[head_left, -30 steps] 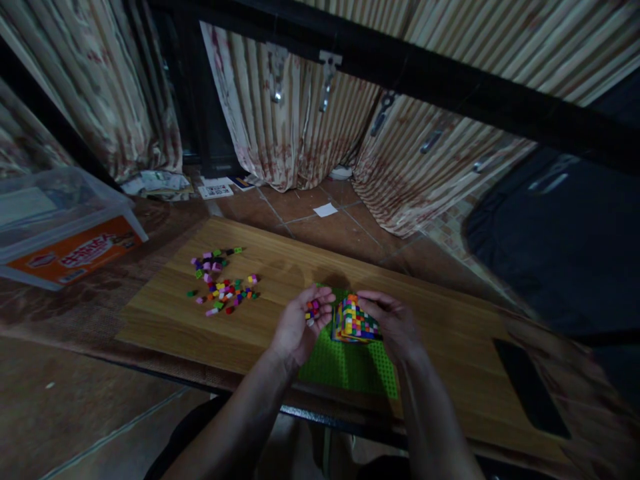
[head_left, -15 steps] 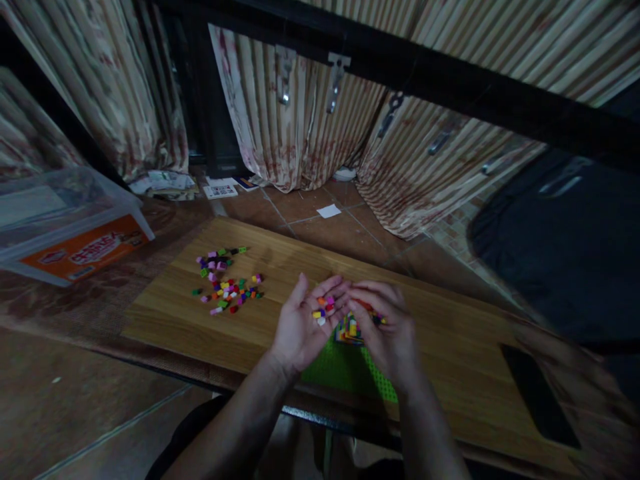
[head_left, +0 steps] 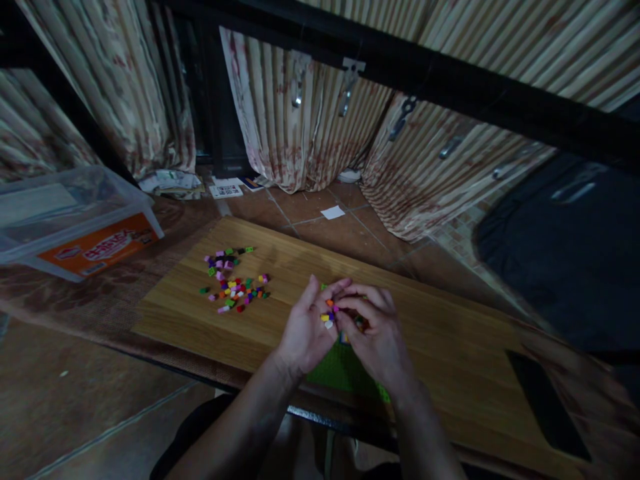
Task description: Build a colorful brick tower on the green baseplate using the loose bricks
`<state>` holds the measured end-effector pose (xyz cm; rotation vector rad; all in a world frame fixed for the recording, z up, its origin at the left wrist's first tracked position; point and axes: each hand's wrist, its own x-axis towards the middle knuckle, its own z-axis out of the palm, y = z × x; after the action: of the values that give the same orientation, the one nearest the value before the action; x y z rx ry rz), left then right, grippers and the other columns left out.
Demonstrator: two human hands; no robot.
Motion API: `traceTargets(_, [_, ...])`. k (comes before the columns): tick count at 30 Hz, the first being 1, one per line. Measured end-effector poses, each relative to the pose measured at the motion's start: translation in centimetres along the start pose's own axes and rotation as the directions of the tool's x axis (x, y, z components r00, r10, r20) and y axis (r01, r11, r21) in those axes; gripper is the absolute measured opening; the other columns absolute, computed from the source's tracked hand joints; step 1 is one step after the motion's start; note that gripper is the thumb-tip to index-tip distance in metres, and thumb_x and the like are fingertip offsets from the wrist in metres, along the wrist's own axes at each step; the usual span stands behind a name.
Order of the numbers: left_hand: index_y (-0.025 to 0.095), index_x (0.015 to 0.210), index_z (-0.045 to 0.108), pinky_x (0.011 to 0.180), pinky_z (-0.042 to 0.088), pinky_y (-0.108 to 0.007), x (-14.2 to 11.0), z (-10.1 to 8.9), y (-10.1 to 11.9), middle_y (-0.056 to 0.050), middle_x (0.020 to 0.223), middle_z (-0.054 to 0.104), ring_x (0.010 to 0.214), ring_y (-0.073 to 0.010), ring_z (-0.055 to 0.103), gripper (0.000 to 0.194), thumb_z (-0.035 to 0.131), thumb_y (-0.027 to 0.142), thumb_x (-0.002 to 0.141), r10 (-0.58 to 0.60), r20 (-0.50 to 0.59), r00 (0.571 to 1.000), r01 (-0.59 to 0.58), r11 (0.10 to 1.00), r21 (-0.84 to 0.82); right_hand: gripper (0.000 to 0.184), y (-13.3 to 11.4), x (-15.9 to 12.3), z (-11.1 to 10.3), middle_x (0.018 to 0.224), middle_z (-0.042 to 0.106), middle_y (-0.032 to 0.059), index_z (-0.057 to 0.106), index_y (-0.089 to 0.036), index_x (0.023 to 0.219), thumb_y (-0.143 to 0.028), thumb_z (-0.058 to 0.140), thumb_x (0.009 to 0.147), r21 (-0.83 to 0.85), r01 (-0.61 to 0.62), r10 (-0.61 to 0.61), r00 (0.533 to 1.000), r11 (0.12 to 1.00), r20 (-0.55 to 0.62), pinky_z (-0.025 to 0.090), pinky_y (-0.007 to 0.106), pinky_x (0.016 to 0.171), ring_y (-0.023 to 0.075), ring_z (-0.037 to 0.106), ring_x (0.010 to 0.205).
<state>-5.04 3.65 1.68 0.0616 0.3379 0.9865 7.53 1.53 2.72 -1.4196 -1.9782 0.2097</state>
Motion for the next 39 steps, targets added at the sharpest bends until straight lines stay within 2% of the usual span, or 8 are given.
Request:
traceTargets(9, [0.008, 0.100, 0.066, 0.077, 0.047, -0.022, -0.1, 0.0, -0.3, -0.012, 0.098, 0.065, 0.082, -0.0139, 0.061, 0.050, 0.036, 0.047, 0.093, -0.008, 0.025, 1.000, 0.008, 1.000, -0.021, 0.009, -0.2, 0.0, 0.1, 0.102, 0.065, 0.0014, 0.068, -0.027, 0.087, -0.022, 0.060, 0.084, 0.034, -0.013, 0.012, 0.999, 0.999, 0.044, 0.044, 0.040, 0.085, 0.0220, 0.053, 0.099])
traceTargets(12, [0.007, 0.101, 0.066, 0.076, 0.048, -0.022, -0.1, -0.1, -0.2, -0.014, 0.099, 0.066, 0.082, -0.0141, 0.061, 0.049, 0.039, 0.047, 0.092, -0.012, -0.001, 1.000, 0.012, 1.000, -0.024, 0.008, 0.4, -0.1, -0.3, 0.101, 0.065, 0.0013, 0.068, -0.027, 0.085, -0.022, 0.061, 0.084, 0.071, -0.023, 0.023, 1.000, 0.997, -0.004, 0.043, 0.039, 0.087, 0.0211, 0.055, 0.099])
traceTargets(15, [0.005, 0.098, 0.066, 0.080, 0.050, -0.025, 0.0, -0.4, 0.2, -0.017, 0.101, 0.066, 0.088, -0.0177, 0.063, 0.046, 0.043, 0.044, 0.091, 0.039, -0.114, 0.993, -0.039, 0.999, -0.003, 0.005, 2.0, -0.2, -1.0, 0.102, 0.064, 0.0021, 0.069, -0.026, 0.083, -0.026, 0.065, 0.081, 0.137, -0.082, 0.104, 0.982, 0.987, -0.156, 0.042, 0.039, 0.091, 0.0208, 0.056, 0.100])
traceTargets(17, [0.005, 0.091, 0.067, 0.076, 0.051, -0.025, 0.2, -0.8, 0.6, -0.016, 0.094, 0.068, 0.082, -0.0167, 0.064, 0.039, 0.046, 0.038, 0.090, 0.106, -0.245, 0.964, -0.100, 0.994, 0.036, 0.005, 3.3, -0.4, -1.5, 0.102, 0.064, 0.0031, 0.070, -0.026, 0.082, -0.028, 0.067, 0.080, 0.212, -0.153, 0.199, 0.955, 0.965, -0.221, 0.042, 0.040, 0.091, 0.0214, 0.057, 0.101])
traceTargets(19, [0.007, 0.083, 0.067, 0.065, 0.050, -0.022, 0.4, -1.2, 0.9, -0.012, 0.082, 0.068, 0.069, -0.0124, 0.062, 0.029, 0.049, 0.029, 0.089, 0.152, -0.364, 0.919, -0.130, 0.988, 0.085, 0.006, 4.4, -0.6, -1.8, 0.102, 0.064, 0.0039, 0.070, -0.025, 0.080, -0.031, 0.069, 0.078, 0.283, -0.219, 0.282, 0.936, 0.934, -0.208, 0.042, 0.041, 0.091, 0.0220, 0.058, 0.101])
traceTargets(22, [0.008, 0.078, 0.066, 0.055, 0.046, -0.018, 0.7, -1.5, 0.9, -0.007, 0.072, 0.066, 0.057, -0.0084, 0.057, 0.019, 0.052, 0.019, 0.086, 0.152, -0.430, 0.890, -0.101, 0.985, 0.139, 0.007, 5.3, -0.8, -1.7, 0.106, 0.063, 0.0048, 0.071, -0.025, 0.080, -0.031, 0.070, 0.076, 0.346, -0.282, 0.339, 0.933, 0.895, -0.118, 0.041, 0.041, 0.093, 0.0229, 0.057, 0.105])
traceTargets(32, [0.008, 0.081, 0.067, 0.054, 0.046, -0.017, 0.7, -1.4, 0.0, -0.006, 0.073, 0.067, 0.056, -0.0071, 0.057, 0.012, 0.055, 0.011, 0.081, 0.106, -0.416, 0.903, -0.025, 0.981, 0.194, 0.009, 5.6, -1.0, -1.2, 0.107, 0.064, 0.0068, 0.071, -0.023, 0.078, -0.031, 0.069, 0.076, 0.322, -0.294, 0.318, 0.948, 0.900, -0.024, 0.045, 0.040, 0.088, 0.0230, 0.059, 0.101])
traceTargets(39, [0.008, 0.078, 0.067, 0.054, 0.046, -0.017, 0.7, -1.5, 0.0, -0.006, 0.072, 0.067, 0.056, -0.0072, 0.058, 0.012, 0.055, 0.011, 0.081, 0.100, -0.423, 0.901, -0.020, 0.981, 0.191, 0.010, 5.3, -1.0, -2.1, 0.108, 0.063, 0.0055, 0.071, -0.026, 0.083, -0.031, 0.063, 0.082, 0.139, -0.176, 0.180, 0.983, 0.974, -0.018, 0.044, 0.041, 0.091, 0.0223, 0.056, 0.104])
